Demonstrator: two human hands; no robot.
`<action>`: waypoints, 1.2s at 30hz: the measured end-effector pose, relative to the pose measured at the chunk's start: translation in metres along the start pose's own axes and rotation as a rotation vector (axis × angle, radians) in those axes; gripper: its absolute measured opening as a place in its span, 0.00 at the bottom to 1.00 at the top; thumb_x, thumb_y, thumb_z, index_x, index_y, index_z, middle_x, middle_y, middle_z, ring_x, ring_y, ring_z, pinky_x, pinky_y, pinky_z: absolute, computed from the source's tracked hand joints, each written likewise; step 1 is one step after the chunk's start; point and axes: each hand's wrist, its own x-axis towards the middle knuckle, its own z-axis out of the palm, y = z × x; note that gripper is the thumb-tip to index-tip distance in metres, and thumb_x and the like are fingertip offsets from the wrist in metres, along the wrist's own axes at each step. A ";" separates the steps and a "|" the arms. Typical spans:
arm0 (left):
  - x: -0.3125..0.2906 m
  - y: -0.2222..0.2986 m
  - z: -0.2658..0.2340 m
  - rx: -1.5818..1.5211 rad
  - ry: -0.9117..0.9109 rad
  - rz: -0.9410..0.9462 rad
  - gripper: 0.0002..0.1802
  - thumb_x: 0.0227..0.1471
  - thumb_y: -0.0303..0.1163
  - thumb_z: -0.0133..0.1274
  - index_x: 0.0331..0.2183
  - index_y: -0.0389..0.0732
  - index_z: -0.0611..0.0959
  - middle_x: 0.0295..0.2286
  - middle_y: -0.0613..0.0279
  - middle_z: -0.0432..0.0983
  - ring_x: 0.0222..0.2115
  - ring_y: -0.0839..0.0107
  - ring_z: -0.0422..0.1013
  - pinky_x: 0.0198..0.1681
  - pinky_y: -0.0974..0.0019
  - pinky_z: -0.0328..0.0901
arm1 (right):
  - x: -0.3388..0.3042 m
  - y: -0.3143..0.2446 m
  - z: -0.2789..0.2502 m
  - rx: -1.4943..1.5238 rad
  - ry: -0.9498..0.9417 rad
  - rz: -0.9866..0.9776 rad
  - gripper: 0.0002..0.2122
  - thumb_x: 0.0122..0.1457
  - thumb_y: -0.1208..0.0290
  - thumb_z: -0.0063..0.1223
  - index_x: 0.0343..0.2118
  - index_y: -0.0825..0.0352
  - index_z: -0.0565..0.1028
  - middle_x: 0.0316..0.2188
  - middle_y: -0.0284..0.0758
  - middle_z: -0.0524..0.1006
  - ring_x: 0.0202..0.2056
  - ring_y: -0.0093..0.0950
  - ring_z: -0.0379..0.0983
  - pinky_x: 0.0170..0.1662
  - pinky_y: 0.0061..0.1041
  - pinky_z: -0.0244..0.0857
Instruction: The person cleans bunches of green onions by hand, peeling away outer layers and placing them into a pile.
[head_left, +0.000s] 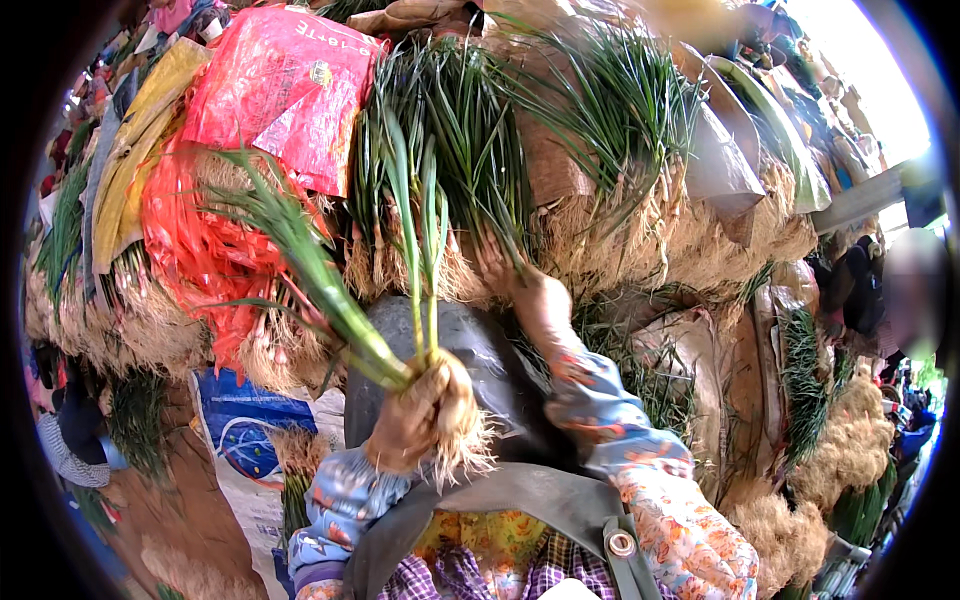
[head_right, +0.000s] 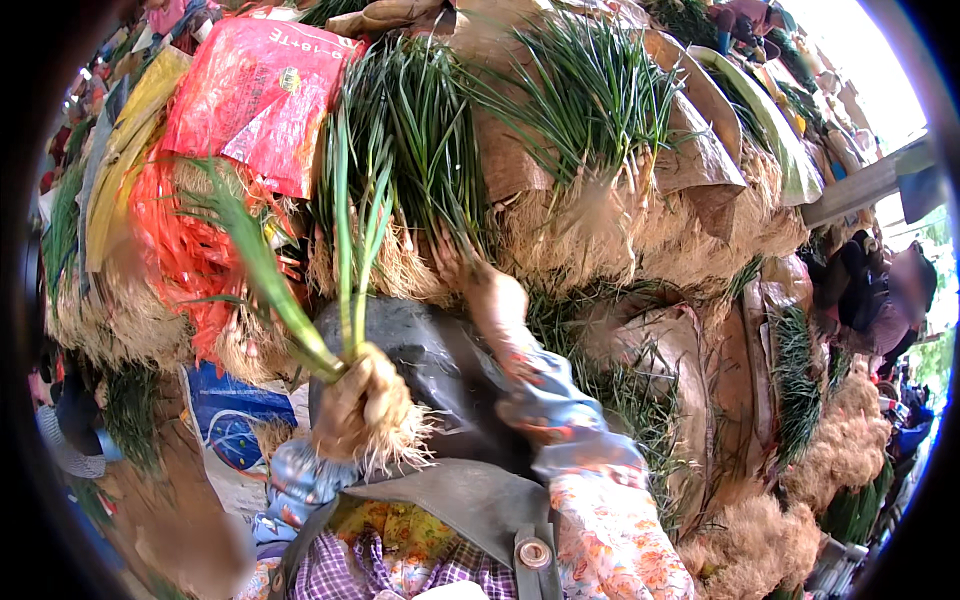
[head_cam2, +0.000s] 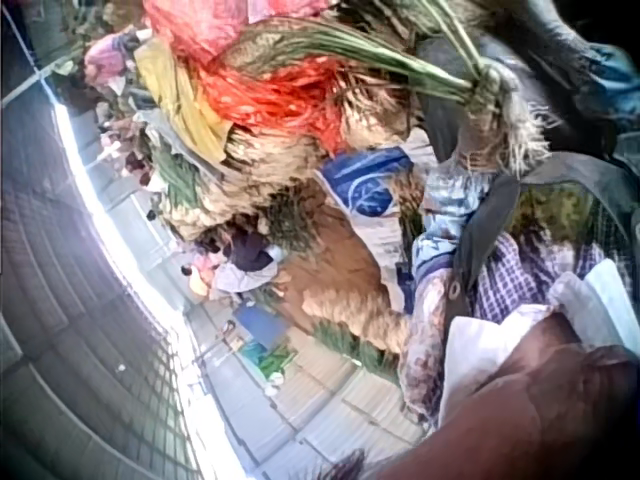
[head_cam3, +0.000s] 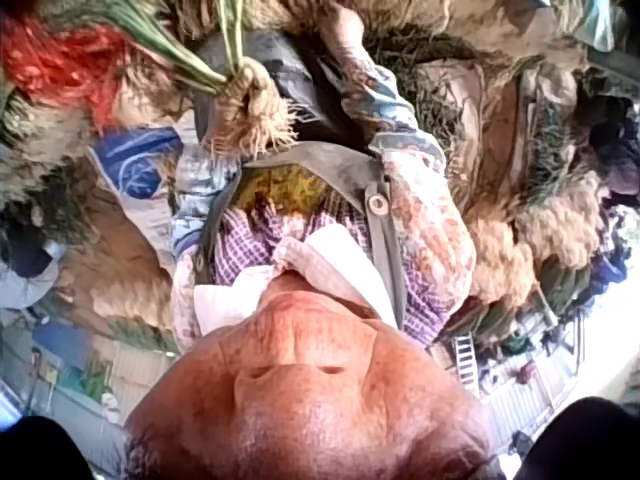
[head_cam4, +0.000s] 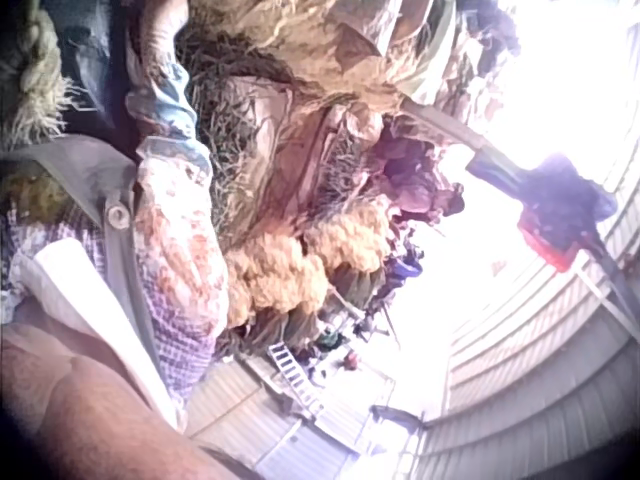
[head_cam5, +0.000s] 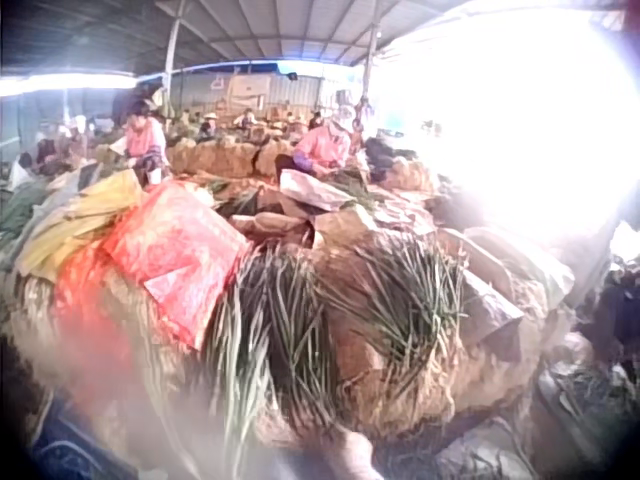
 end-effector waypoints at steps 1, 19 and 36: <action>0.001 0.012 0.008 0.071 -0.063 0.065 0.13 0.54 0.38 0.45 0.28 0.36 0.72 0.10 0.64 0.63 0.11 0.75 0.63 0.15 0.69 0.62 | -0.008 0.030 -0.014 -0.267 -0.091 -0.151 0.11 0.54 0.61 0.46 0.26 0.63 0.75 0.17 0.39 0.74 0.20 0.35 0.73 0.21 0.31 0.66; 0.019 0.003 -0.030 0.091 0.313 -0.137 0.19 0.51 0.36 0.50 0.42 0.33 0.73 0.14 0.68 0.67 0.17 0.76 0.66 0.23 0.71 0.63 | 0.087 -0.055 -0.096 0.596 -0.311 0.024 0.08 0.54 0.67 0.50 0.30 0.67 0.75 0.17 0.32 0.73 0.18 0.21 0.69 0.23 0.23 0.64; 0.038 -0.021 -0.043 0.108 0.486 -0.320 0.11 0.52 0.39 0.49 0.25 0.42 0.73 0.13 0.71 0.64 0.13 0.79 0.63 0.13 0.75 0.57 | -0.018 -0.062 -0.024 0.170 0.051 -0.302 0.06 0.51 0.67 0.52 0.29 0.64 0.75 0.22 0.43 0.73 0.23 0.36 0.72 0.27 0.27 0.65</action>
